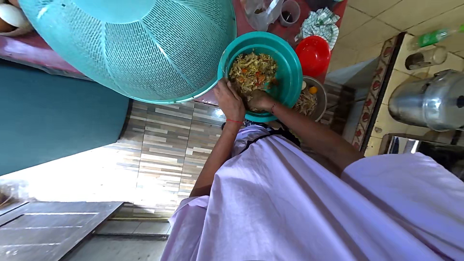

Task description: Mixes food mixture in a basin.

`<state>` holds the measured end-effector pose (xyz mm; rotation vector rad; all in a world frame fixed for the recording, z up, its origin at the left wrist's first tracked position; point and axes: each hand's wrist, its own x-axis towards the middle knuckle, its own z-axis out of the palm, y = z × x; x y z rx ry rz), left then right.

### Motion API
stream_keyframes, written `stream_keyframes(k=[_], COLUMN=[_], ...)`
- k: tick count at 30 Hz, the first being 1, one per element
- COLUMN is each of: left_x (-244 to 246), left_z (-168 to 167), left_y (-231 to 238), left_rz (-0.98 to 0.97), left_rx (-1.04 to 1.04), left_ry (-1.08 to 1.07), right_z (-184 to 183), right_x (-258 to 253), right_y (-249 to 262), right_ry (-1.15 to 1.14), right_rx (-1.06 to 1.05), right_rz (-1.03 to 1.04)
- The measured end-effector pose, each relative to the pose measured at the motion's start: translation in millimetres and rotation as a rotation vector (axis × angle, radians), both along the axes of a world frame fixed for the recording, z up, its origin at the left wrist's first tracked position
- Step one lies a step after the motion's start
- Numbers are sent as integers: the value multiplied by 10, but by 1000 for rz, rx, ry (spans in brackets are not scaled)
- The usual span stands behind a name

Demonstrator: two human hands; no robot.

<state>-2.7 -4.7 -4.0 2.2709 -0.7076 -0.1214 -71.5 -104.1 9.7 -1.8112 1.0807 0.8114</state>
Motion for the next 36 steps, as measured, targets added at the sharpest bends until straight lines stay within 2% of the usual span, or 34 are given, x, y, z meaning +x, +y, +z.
stream_keyframes(k=[8, 14, 21, 29, 36], left_x=[8, 12, 11, 11, 27], left_z=[12, 4, -13, -13, 21], left_y=[20, 21, 15, 8, 20], left_rz=[-13, -19, -5, -9, -31], left_rx=[24, 25, 7, -8, 11], left_ry=[10, 14, -15, -33, 15], right_z=[-99, 22, 171, -30, -8], right_x=[-170, -150, -269, -310, -312], right_y=[-217, -484, -631, -611, -600], right_ry=[-205, -194, -293, -289, -278], right_rx=[3, -46, 306, 9, -219], right_rz=[-3, -73, -303, -255, -63])
